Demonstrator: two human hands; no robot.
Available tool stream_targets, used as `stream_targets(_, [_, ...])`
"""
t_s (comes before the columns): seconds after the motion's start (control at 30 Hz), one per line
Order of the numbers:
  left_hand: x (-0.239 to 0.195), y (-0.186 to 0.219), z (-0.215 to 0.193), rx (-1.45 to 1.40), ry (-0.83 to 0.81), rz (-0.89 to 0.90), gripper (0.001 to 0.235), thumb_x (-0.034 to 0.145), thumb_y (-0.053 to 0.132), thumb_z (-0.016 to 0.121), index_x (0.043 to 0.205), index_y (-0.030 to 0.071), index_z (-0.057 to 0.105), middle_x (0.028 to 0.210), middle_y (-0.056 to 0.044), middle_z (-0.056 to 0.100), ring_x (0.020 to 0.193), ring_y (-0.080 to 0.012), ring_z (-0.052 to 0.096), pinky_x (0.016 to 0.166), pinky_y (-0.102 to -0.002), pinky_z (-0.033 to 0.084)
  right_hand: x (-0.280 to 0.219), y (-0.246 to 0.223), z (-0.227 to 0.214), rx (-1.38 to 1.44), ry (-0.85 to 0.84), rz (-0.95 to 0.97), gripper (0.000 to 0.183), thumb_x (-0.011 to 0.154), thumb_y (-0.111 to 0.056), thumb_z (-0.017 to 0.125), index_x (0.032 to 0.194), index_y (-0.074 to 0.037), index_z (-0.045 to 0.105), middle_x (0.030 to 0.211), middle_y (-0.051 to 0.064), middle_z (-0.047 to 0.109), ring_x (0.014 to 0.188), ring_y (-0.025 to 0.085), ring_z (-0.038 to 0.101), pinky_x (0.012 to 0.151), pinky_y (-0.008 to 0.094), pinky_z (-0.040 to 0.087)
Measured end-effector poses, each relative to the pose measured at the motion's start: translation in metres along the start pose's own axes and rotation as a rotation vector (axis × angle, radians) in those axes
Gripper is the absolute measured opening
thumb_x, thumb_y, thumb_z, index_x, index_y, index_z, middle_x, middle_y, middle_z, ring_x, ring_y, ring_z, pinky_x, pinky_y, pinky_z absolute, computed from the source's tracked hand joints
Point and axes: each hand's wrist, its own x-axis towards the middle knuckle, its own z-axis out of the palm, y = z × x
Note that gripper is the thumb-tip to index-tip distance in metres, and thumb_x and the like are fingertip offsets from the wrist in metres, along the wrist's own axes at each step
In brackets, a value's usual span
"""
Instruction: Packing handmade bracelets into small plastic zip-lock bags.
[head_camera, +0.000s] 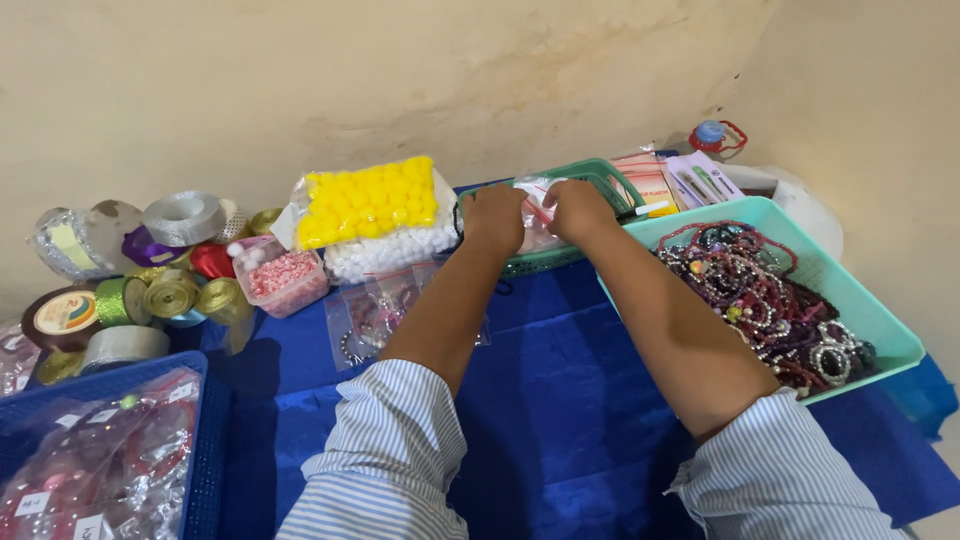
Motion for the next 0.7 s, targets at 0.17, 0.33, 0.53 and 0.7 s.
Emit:
stream_targets(0.17, [-0.004,0.004,-0.010,-0.005,-0.014,-0.027,0.035,0.090,0.018,0.064,0.123,0.026,0.070,0.125,-0.006,0.065,0.125,-0.0292,0.056,0.102,-0.051,0.038,-0.003,-0.005,-0.003,-0.008,0.001,-0.011,0.030,0.069,-0.004,0.082,0.097,-0.015,0.080,0.104,0.015,0.074,0.099,0.033,0.070,0.089,0.042,0.055])
stream_targets(0.33, [-0.006,0.004,-0.009,-0.026,0.007,-0.017,0.040,0.085,0.026,0.071,0.124,0.031,0.069,0.124,-0.006,0.063,0.123,-0.0294,0.054,0.100,-0.051,0.037,-0.001,-0.002,0.001,0.040,0.008,-0.049,0.024,0.075,-0.003,0.075,0.093,-0.017,0.082,0.101,0.012,0.076,0.094,0.031,0.072,0.085,0.041,0.057])
stream_targets(0.53, [-0.009,0.006,-0.013,-0.014,0.020,-0.060,0.020,0.091,0.028,0.071,0.110,0.031,0.077,0.121,-0.005,0.062,0.123,-0.0287,0.054,0.104,-0.050,0.035,-0.004,-0.003,-0.002,0.125,0.057,-0.077,0.012,0.078,-0.008,0.074,0.086,-0.015,0.081,0.089,0.012,0.076,0.085,0.029,0.074,0.079,0.040,0.058])
stream_targets(0.7, [-0.012,0.009,-0.022,0.002,0.045,-0.058,0.021,0.086,0.031,0.073,0.106,0.027,0.078,0.121,-0.004,0.064,0.121,-0.0281,0.056,0.100,-0.048,0.037,-0.006,-0.007,-0.010,0.083,0.093,-0.021,0.007,0.073,-0.010,0.075,0.078,-0.012,0.078,0.083,0.014,0.075,0.080,0.031,0.073,0.076,0.042,0.057])
